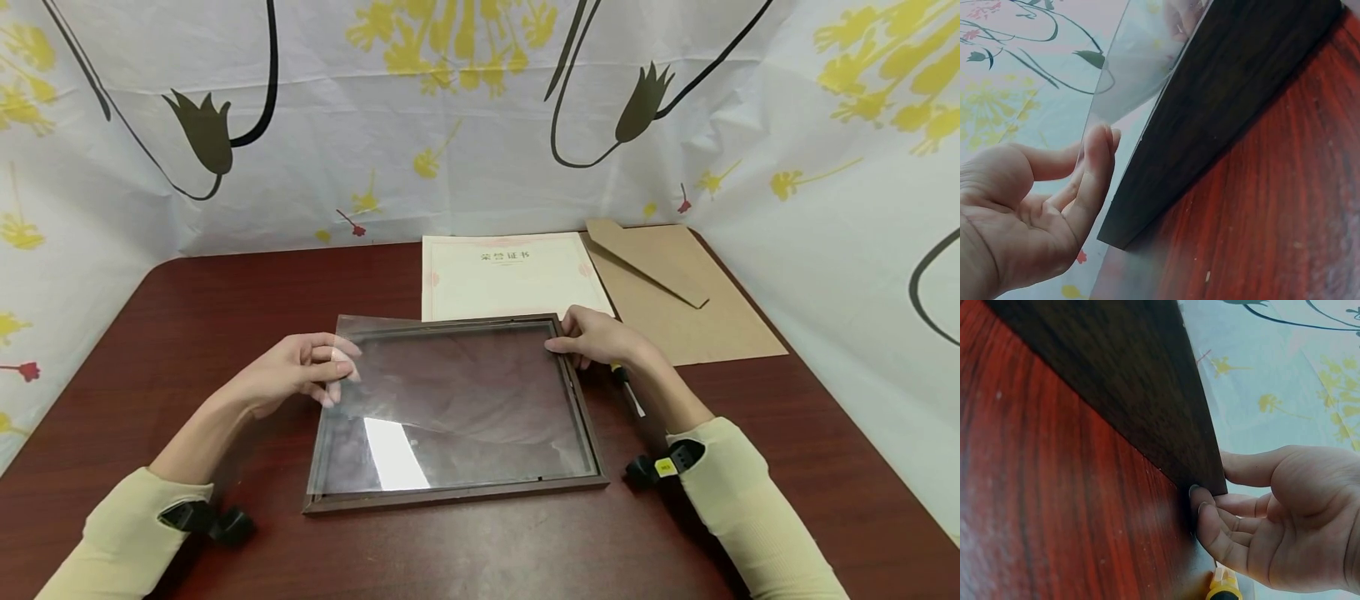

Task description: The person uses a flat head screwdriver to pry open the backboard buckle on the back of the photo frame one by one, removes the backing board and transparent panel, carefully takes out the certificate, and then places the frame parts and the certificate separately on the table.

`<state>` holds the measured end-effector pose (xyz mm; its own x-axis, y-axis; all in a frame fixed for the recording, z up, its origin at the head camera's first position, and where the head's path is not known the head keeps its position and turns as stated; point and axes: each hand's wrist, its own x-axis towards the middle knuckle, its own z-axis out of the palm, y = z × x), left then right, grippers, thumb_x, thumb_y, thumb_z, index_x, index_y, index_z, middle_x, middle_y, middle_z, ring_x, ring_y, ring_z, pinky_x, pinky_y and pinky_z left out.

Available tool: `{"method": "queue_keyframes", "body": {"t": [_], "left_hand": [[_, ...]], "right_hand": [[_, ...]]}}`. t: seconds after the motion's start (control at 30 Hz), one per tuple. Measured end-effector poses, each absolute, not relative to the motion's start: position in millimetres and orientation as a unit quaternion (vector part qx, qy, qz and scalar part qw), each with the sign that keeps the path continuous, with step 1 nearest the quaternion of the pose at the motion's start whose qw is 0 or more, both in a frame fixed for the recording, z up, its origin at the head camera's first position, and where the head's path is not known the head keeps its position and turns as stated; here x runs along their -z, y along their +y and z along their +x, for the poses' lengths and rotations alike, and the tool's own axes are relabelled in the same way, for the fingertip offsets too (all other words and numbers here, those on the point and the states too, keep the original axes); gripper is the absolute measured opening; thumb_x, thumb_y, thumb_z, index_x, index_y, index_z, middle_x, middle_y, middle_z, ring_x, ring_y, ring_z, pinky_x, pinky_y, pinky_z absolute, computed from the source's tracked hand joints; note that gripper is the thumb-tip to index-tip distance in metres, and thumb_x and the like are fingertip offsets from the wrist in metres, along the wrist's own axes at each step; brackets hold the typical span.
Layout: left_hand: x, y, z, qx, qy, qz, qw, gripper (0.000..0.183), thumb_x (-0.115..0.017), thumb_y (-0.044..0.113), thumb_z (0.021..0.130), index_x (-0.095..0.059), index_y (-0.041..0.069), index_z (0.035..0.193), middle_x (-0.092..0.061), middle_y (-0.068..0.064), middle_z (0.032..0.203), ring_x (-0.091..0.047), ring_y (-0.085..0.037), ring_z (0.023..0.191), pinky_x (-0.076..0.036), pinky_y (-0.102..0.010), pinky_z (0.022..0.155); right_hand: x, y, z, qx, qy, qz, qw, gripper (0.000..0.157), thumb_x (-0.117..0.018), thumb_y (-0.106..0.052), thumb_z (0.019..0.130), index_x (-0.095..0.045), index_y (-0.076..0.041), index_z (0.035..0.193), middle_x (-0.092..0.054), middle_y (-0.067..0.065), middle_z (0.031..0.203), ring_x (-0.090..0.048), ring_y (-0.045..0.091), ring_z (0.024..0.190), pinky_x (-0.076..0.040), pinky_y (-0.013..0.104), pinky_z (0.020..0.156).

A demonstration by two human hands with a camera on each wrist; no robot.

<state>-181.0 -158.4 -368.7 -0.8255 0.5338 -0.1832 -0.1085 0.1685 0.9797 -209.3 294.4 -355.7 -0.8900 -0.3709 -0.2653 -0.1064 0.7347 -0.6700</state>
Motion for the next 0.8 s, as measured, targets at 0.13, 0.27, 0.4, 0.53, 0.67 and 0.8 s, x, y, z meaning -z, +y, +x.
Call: {"method": "queue_keyframes", "body": {"t": [0.13,0.27,0.4,0.53,0.67,0.8], "left_hand": [[368,-157,-181,-0.641,0.711,0.138,0.254,0.026,-0.058,0.001,0.102,-0.048,-0.011,0.122,-0.071,-0.017,0.096,-0.065,-0.017,0.061,-0.059,-0.033,0.060],[367,-160,-182,-0.648,0.710,0.131,0.244,0.020,-0.056,0.001,0.103,-0.047,-0.007,0.118,-0.071,-0.014,0.092,-0.064,-0.016,0.059,-0.058,-0.031,0.057],[366,-165,-184,-0.649,0.712,0.127,0.233,0.017,-0.054,-0.001,0.103,-0.046,-0.008,0.116,-0.071,-0.012,0.089,-0.063,-0.015,0.057,-0.056,-0.029,0.055],[366,-170,-187,-0.651,0.713,0.130,0.224,0.019,-0.054,0.001,0.104,-0.046,-0.009,0.117,-0.070,-0.012,0.090,-0.062,-0.016,0.058,-0.055,-0.029,0.055],[365,-177,-188,-0.651,0.717,0.136,0.209,0.021,-0.055,0.003,0.104,-0.046,-0.008,0.119,-0.069,-0.013,0.090,-0.062,-0.017,0.058,-0.055,-0.030,0.055],[363,-181,-188,-0.656,0.718,0.137,0.187,0.021,-0.055,0.005,0.104,-0.046,-0.007,0.118,-0.070,-0.012,0.089,-0.063,-0.017,0.058,-0.056,-0.030,0.055]], "right_hand": [[355,296,-210,0.340,0.911,-0.131,0.195,0.031,-0.067,-0.027,0.100,-0.050,0.000,0.103,-0.058,0.011,0.081,-0.062,0.026,0.068,-0.053,0.037,0.064],[355,297,-209,0.337,0.912,-0.131,0.194,0.032,-0.066,-0.027,0.100,-0.050,0.000,0.103,-0.058,0.011,0.082,-0.062,0.025,0.068,-0.052,0.037,0.064],[355,298,-209,0.337,0.912,-0.132,0.194,0.031,-0.066,-0.027,0.100,-0.050,0.000,0.103,-0.059,0.011,0.082,-0.062,0.025,0.068,-0.052,0.037,0.064],[355,297,-209,0.343,0.909,-0.135,0.194,0.031,-0.066,-0.026,0.100,-0.050,0.000,0.103,-0.058,0.011,0.082,-0.061,0.025,0.068,-0.052,0.037,0.064],[356,296,-208,0.346,0.908,-0.139,0.193,0.031,-0.066,-0.026,0.101,-0.049,-0.001,0.103,-0.058,0.010,0.082,-0.061,0.024,0.068,-0.052,0.036,0.063],[357,294,-208,0.350,0.906,-0.139,0.193,0.030,-0.065,-0.025,0.101,-0.049,0.000,0.102,-0.059,0.010,0.081,-0.061,0.024,0.067,-0.052,0.036,0.062]]}}
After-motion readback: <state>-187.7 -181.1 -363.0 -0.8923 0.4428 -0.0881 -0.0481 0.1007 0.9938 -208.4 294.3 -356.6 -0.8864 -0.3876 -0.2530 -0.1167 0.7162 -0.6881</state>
